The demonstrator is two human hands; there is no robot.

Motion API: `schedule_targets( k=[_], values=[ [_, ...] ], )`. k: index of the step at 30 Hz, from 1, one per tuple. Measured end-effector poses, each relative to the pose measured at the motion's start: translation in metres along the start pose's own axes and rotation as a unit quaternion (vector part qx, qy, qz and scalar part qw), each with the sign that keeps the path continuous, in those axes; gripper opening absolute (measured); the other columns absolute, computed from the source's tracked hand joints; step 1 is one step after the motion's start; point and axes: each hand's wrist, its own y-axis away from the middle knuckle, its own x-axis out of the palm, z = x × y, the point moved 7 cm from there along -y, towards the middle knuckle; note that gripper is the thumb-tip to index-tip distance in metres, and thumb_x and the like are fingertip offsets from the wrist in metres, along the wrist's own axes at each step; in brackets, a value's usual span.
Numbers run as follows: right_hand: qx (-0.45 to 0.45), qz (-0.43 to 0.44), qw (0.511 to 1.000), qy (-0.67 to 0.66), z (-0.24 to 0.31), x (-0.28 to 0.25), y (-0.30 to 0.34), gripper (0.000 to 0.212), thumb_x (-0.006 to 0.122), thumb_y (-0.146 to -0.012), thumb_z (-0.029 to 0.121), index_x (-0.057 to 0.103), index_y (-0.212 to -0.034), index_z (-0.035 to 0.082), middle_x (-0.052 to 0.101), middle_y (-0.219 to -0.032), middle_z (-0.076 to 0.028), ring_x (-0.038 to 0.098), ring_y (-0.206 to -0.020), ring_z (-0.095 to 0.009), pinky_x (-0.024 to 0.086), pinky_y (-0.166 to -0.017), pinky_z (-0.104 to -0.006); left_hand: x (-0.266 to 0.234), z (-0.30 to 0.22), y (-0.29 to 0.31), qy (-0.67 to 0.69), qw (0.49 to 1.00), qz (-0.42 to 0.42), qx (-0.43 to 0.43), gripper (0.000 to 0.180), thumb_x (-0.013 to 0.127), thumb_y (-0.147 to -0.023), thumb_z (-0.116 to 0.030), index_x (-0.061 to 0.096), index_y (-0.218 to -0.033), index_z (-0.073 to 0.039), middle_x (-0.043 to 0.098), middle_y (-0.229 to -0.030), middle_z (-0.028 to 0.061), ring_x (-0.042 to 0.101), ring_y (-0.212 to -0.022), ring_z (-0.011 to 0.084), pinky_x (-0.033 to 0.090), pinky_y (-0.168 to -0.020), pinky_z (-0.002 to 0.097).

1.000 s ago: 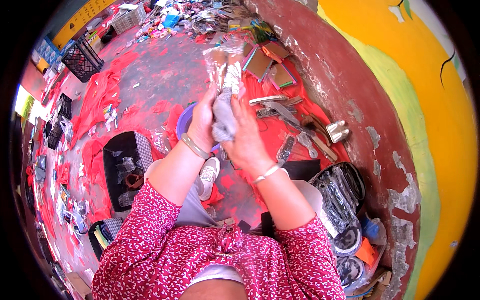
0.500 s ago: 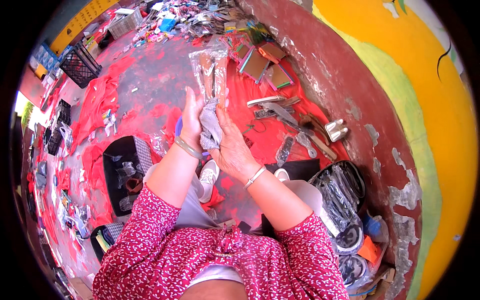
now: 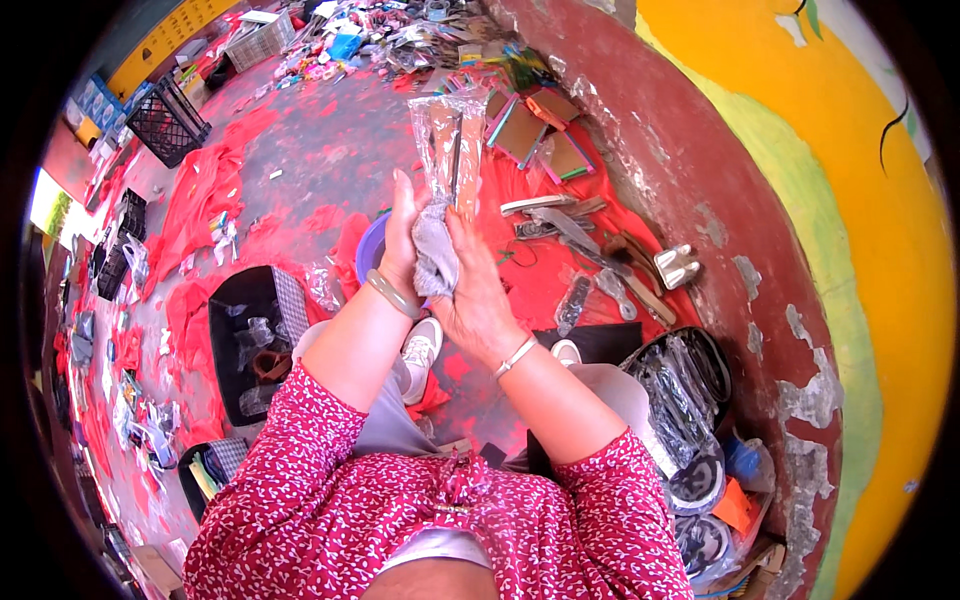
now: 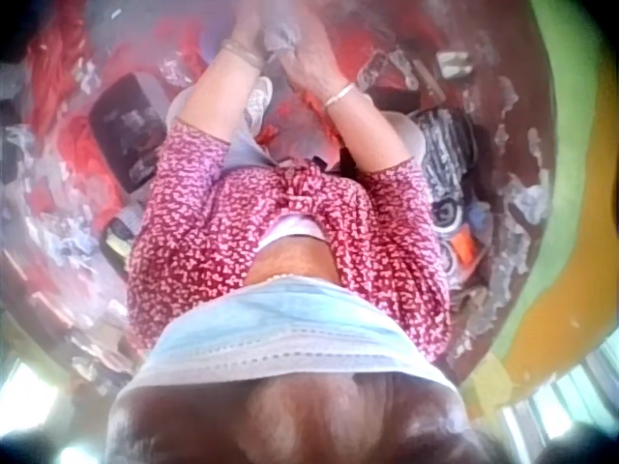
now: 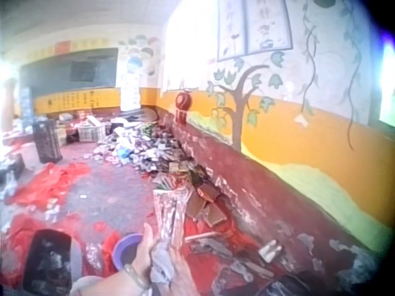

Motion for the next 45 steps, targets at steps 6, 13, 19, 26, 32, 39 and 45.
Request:
schedule_targets(
  k=[6, 13, 19, 26, 32, 39, 45],
  values=[
    [-0.023, -0.106, 0.966, 0.236, -0.023, -0.066, -0.039, 0.063, 0.057, -0.081, 0.023, 0.033, -0.131, -0.006, 0.043, -0.128, -0.027, 0.037, -0.123, -0.041, 0.026, -0.106, -0.0413, 0.032, 0.059, 0.009, 0.021, 0.996, 0.054, -0.061, 0.075, 0.032, -0.089, -0.060, 0.030, -0.137, -0.002, 0.038, -0.138, 0.0110, 0.037, -0.127, 0.0227, 0.025, -0.108, 0.0358],
    [0.020, -0.007, 1.000, 0.009, -0.010, -0.014, -0.009, 0.054, 0.055, -0.084, 0.020, 0.036, -0.132, 0.002, 0.045, -0.127, -0.014, 0.039, -0.122, -0.029, 0.031, -0.102, -0.0398, 0.002, 0.005, -0.009, 0.023, 1.000, 0.006, 0.018, 0.080, 0.030, -0.086, -0.066, 0.039, -0.130, 0.001, 0.049, -0.127, 0.0142, 0.049, -0.114, 0.0270, 0.037, -0.100, 0.0369],
    [-0.063, -0.030, 0.955, 0.290, -0.002, -0.042, -0.030, 0.059, 0.054, -0.080, 0.015, 0.035, -0.134, 0.002, 0.035, -0.139, -0.017, 0.024, -0.132, -0.040, 0.017, -0.108, -0.0502, 0.024, 0.035, 0.009, 0.041, 0.998, -0.038, 0.011, 0.061, 0.040, -0.091, -0.051, 0.043, -0.129, -0.003, 0.047, -0.131, 0.0106, 0.044, -0.121, 0.0222, 0.032, -0.104, 0.0355],
    [0.182, -0.282, 0.931, -0.147, -0.060, -0.123, -0.034, 0.043, 0.044, -0.089, 0.023, 0.048, -0.120, -0.006, 0.056, -0.113, -0.017, 0.054, -0.103, -0.025, 0.042, -0.090, -0.0341, 0.001, 0.060, 0.002, -0.004, 0.995, -0.032, -0.099, 0.038, 0.060, -0.085, -0.028, 0.051, -0.114, -0.005, 0.063, -0.081, 0.0066, 0.060, -0.060, 0.0162, 0.051, -0.053, 0.0275],
    [0.202, -0.388, 0.823, -0.363, -0.043, -0.172, -0.020, 0.042, 0.038, -0.095, 0.032, 0.049, -0.119, -0.001, 0.055, -0.115, -0.013, 0.054, -0.104, -0.024, 0.044, -0.088, -0.0375, 0.002, 0.017, -0.005, -0.053, 0.997, -0.049, 0.007, 0.035, 0.057, -0.084, -0.004, 0.048, -0.118, -0.004, 0.061, -0.094, 0.0062, 0.061, -0.081, 0.0178, 0.051, -0.068, 0.0298],
    [0.181, -0.211, 0.801, -0.530, -0.057, -0.130, -0.025, 0.050, 0.055, -0.088, 0.037, 0.046, -0.123, 0.002, 0.053, -0.122, -0.010, 0.049, -0.114, -0.025, 0.039, -0.098, -0.0402, 0.016, 0.009, 0.000, -0.073, 0.996, -0.023, 0.044, 0.034, 0.058, -0.080, 0.002, 0.054, -0.113, -0.004, 0.061, -0.102, 0.0066, 0.060, -0.088, 0.0168, 0.049, -0.076, 0.0294],
    [0.189, -0.037, 0.803, -0.563, -0.046, -0.089, -0.020, 0.057, 0.064, -0.082, 0.029, 0.042, -0.128, 0.003, 0.051, -0.127, -0.008, 0.046, -0.118, -0.024, 0.035, -0.102, -0.0407, 0.023, 0.016, 0.001, -0.155, 0.986, 0.001, 0.059, 0.037, 0.056, -0.080, 0.006, 0.053, -0.116, -0.002, 0.061, -0.106, 0.0061, 0.058, -0.093, 0.0144, 0.047, -0.083, 0.0291]
  ],
)
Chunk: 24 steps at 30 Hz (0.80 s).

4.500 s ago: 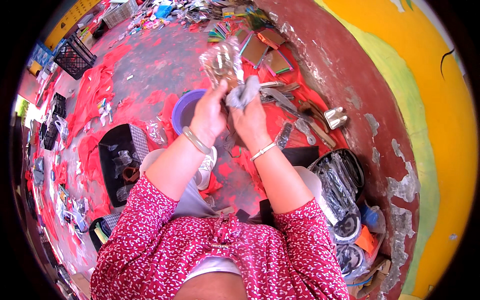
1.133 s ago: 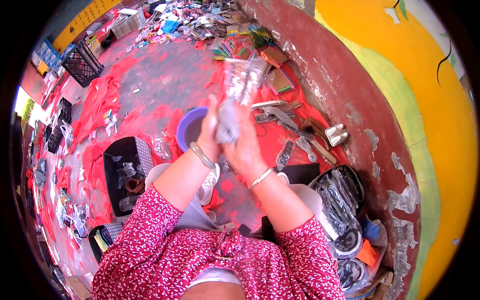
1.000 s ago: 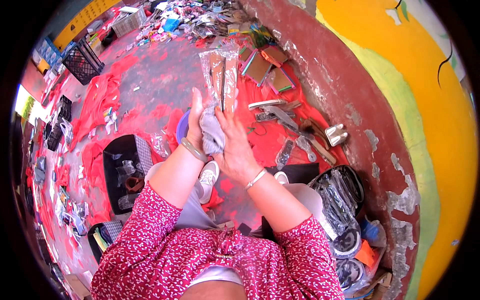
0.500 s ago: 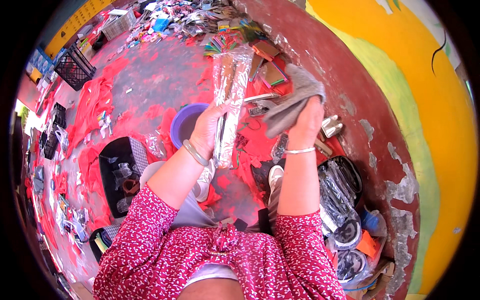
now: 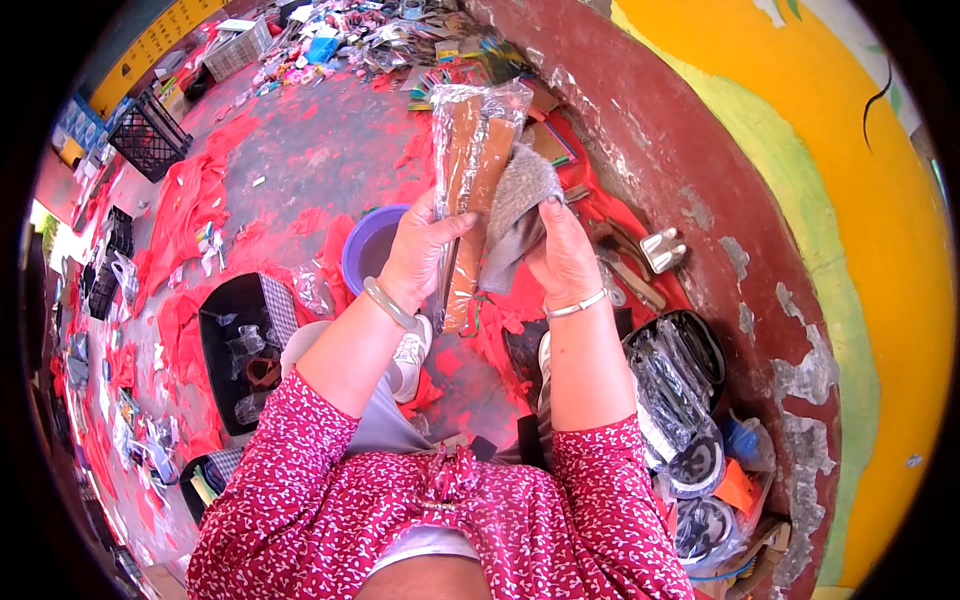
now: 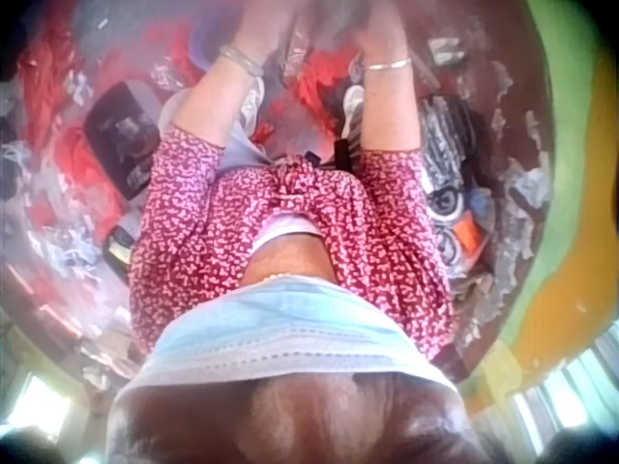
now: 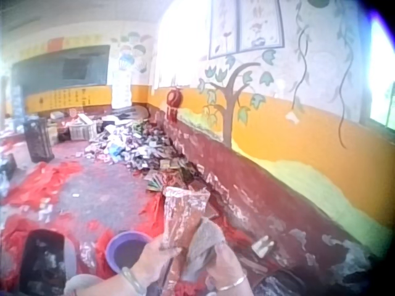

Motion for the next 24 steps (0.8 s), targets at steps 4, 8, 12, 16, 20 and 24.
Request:
schedule_targets(
  k=[4, 8, 12, 16, 20, 24],
  values=[
    [0.062, 0.027, 0.998, -0.001, 0.010, 0.016, 0.005, 0.049, 0.054, -0.083, 0.004, 0.039, -0.130, -0.002, 0.052, -0.123, -0.012, 0.051, -0.114, -0.024, 0.039, -0.098, -0.0377, -0.013, -0.005, -0.006, -0.130, 0.990, -0.017, 0.046, 0.038, 0.055, -0.080, 0.007, 0.053, -0.117, -0.001, 0.060, -0.107, 0.0050, 0.057, -0.095, 0.0122, 0.045, -0.085, 0.0279],
    [0.061, 0.008, 0.997, 0.041, 0.009, -0.001, 0.006, 0.051, 0.051, -0.080, -0.005, 0.038, -0.130, -0.003, 0.053, -0.122, -0.012, 0.053, -0.112, -0.023, 0.042, -0.095, -0.0358, -0.015, 0.001, -0.008, -0.134, 0.990, -0.008, 0.032, 0.038, 0.055, -0.080, 0.007, 0.053, -0.118, -0.002, 0.060, -0.106, 0.0041, 0.056, -0.096, 0.0113, 0.043, -0.086, 0.0271],
    [0.038, -0.061, 0.993, 0.093, 0.005, -0.018, 0.001, 0.046, 0.056, -0.079, -0.007, 0.045, -0.123, 0.000, 0.058, -0.111, -0.009, 0.057, -0.101, -0.020, 0.046, -0.088, -0.0336, -0.007, 0.007, -0.004, -0.195, 0.980, 0.032, 0.015, 0.039, 0.055, -0.082, 0.004, 0.051, -0.119, -0.002, 0.058, -0.111, 0.0043, 0.054, -0.100, 0.0120, 0.043, -0.088, 0.0280],
    [-0.010, -0.119, 0.981, 0.151, 0.000, -0.016, -0.002, 0.038, 0.062, -0.077, -0.005, 0.051, -0.113, 0.003, 0.061, -0.097, -0.005, 0.060, -0.087, -0.016, 0.049, -0.080, -0.0315, 0.006, 0.013, 0.002, -0.236, 0.967, 0.091, 0.024, 0.042, 0.055, -0.080, 0.005, 0.048, -0.122, -0.001, 0.056, -0.114, 0.0040, 0.052, -0.105, 0.0122, 0.041, -0.092, 0.0282],
    [-0.096, -0.157, 0.968, 0.173, 0.004, -0.014, 0.000, 0.032, 0.064, -0.079, -0.001, 0.054, -0.109, 0.005, 0.061, -0.096, -0.002, 0.059, -0.083, -0.013, 0.048, -0.076, -0.0271, 0.006, 0.022, -0.002, -0.212, 0.973, 0.087, -0.009, 0.043, 0.055, -0.080, 0.006, 0.048, -0.122, -0.001, 0.056, -0.113, 0.0040, 0.052, -0.105, 0.0126, 0.041, -0.092, 0.0287],
    [-0.171, -0.216, 0.919, 0.281, 0.012, -0.019, 0.002, 0.020, 0.060, -0.086, 0.006, 0.059, -0.106, 0.003, 0.061, -0.094, 0.002, 0.055, -0.084, -0.007, 0.044, -0.076, -0.0223, 0.006, 0.026, -0.003, -0.174, 0.980, 0.089, -0.022, 0.041, 0.055, -0.081, 0.007, 0.048, -0.120, 0.000, 0.057, -0.112, 0.0048, 0.056, -0.100, 0.0130, 0.044, -0.089, 0.0285]
  ],
)
